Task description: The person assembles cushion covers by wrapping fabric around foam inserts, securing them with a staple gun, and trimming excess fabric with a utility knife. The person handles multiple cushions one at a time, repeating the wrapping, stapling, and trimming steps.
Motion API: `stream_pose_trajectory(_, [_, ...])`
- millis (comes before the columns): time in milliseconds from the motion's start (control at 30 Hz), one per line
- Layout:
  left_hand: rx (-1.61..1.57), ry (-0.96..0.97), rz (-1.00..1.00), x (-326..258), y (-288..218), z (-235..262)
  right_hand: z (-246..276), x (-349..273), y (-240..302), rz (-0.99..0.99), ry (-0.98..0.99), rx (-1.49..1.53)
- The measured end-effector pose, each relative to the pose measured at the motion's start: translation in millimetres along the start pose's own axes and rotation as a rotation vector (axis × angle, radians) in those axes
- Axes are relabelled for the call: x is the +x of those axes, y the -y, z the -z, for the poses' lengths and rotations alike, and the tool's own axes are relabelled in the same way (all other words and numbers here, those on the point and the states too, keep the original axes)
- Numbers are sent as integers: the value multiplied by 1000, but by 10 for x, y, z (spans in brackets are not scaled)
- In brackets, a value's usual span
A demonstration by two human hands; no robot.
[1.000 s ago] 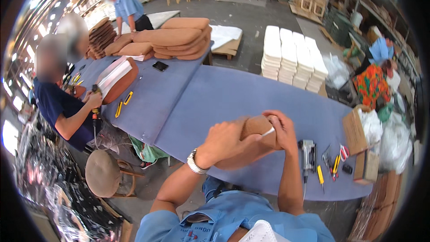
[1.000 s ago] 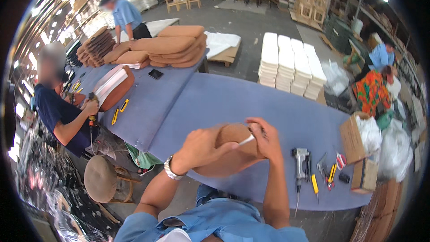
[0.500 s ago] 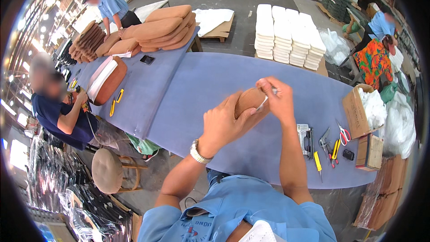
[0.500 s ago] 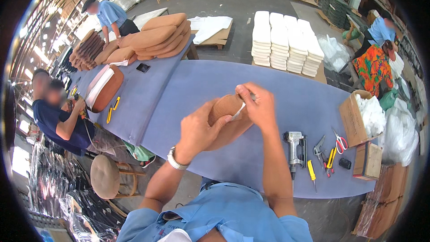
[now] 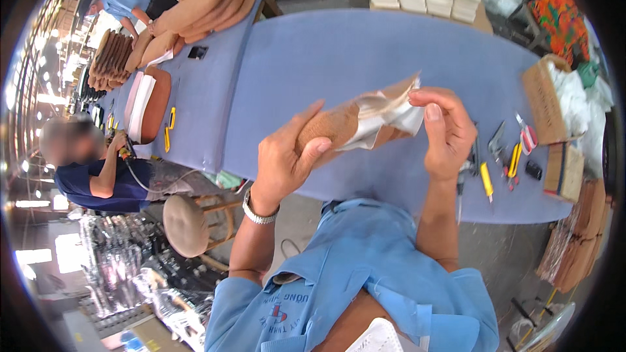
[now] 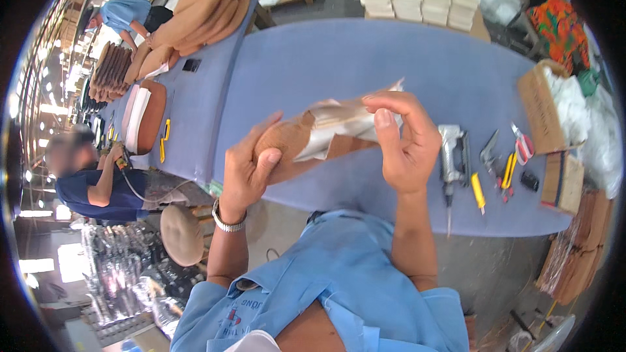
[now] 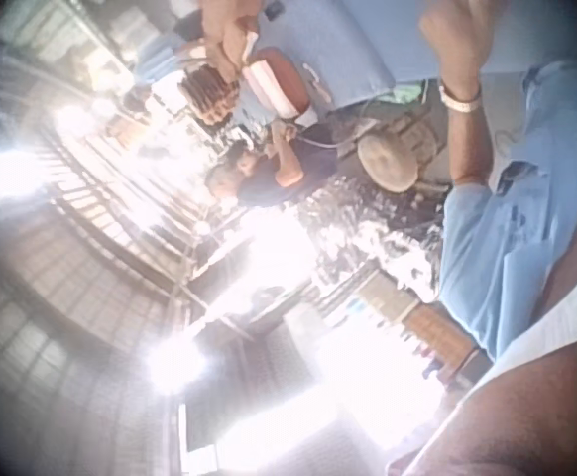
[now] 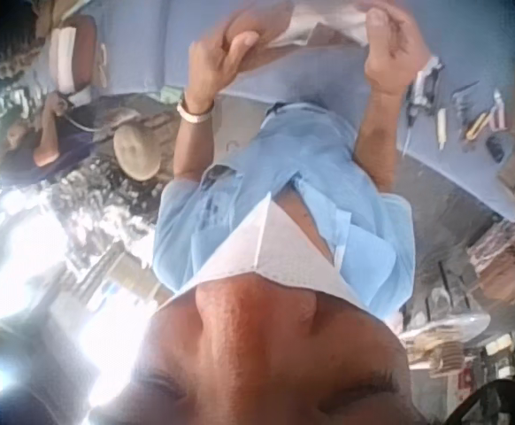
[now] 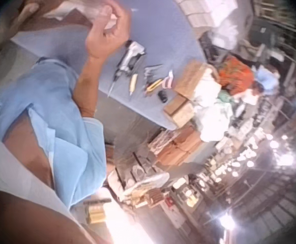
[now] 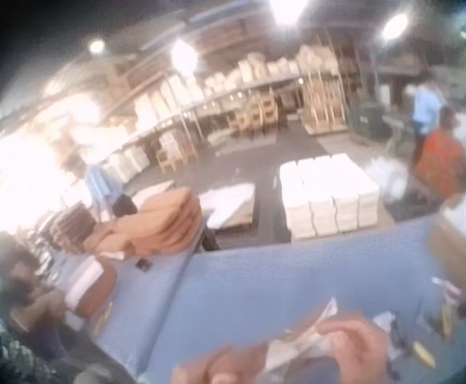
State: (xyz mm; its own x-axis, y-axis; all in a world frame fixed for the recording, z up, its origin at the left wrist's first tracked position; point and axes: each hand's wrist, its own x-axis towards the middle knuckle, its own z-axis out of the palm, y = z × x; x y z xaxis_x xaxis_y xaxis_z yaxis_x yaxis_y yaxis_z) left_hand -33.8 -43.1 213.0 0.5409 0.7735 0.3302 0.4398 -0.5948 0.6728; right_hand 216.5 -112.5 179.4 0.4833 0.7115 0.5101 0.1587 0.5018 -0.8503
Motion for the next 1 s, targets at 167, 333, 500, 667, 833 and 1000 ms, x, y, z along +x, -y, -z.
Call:
stream_pose_trajectory(167, [-71,44,33,-70,54,87,-110,-124,220,51,146,-29])
stream_pose_trajectory(333, [-52,124,-9,-235,10,69,-237,-164,202,52,246,-128])
stream_pose_trajectory(500, [90,130,-102,-367,-256,-272,-83,-293,333,-109,295,-423])
stream_pose_trajectory(667, [142,131,-166,-302,-495,-537,235,-345,476,-325,214,-441])
stream_pose_trajectory(833, [263,234,-240,-293,-773,-579,366,-400,617,-493,250,-560])
stream_pose_trajectory(1000, [298,255,-280,-317,-809,-767,634,-579,509,-574,225,-370])
